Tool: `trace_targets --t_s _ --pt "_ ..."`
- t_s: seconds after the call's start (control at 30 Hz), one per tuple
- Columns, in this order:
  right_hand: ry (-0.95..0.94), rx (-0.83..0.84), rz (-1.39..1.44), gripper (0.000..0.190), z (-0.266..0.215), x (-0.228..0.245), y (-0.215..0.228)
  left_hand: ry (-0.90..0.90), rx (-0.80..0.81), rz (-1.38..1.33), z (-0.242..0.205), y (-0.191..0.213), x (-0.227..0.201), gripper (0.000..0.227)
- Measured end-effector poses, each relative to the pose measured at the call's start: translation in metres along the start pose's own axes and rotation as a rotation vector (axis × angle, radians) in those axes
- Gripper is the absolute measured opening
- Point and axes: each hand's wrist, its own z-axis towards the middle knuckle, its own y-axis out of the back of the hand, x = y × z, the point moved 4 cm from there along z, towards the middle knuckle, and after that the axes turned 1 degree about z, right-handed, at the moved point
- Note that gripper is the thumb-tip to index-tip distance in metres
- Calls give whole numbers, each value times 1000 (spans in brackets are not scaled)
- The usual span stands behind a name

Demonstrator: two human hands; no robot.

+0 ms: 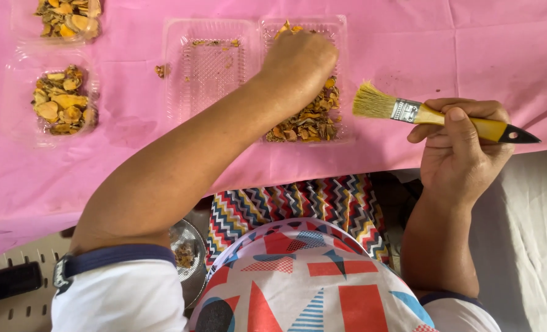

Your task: Packaging dried leaves or root slices into plastic containers and using a brush to arrange them.

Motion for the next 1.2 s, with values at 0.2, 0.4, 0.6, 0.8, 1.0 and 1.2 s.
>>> trace_targets --t_s 0.2,0.4,0.6,0.8,1.0,1.2 --pt "60 -11 -78 10 -7 12 3 -108 31 -19 4 -31 -7 38" --pt "76 32 -55 11 -6 0 -1 -25 219 7 -13 -8 -17 42" --pt "334 231 -346 5 -21 -1 -40 -142 148 -153 -15 -16 -12 26" --pt "410 232 -442 5 -17 -7 -46 -161 235 -165 -35 0 -11 33" --pt "425 234 -425 5 -15 -10 -50 -126 167 -240 -34 -3 -6 33" --pt "504 284 -474 4 -15 -11 -52 -168 254 -48 -36 -3 -27 26"
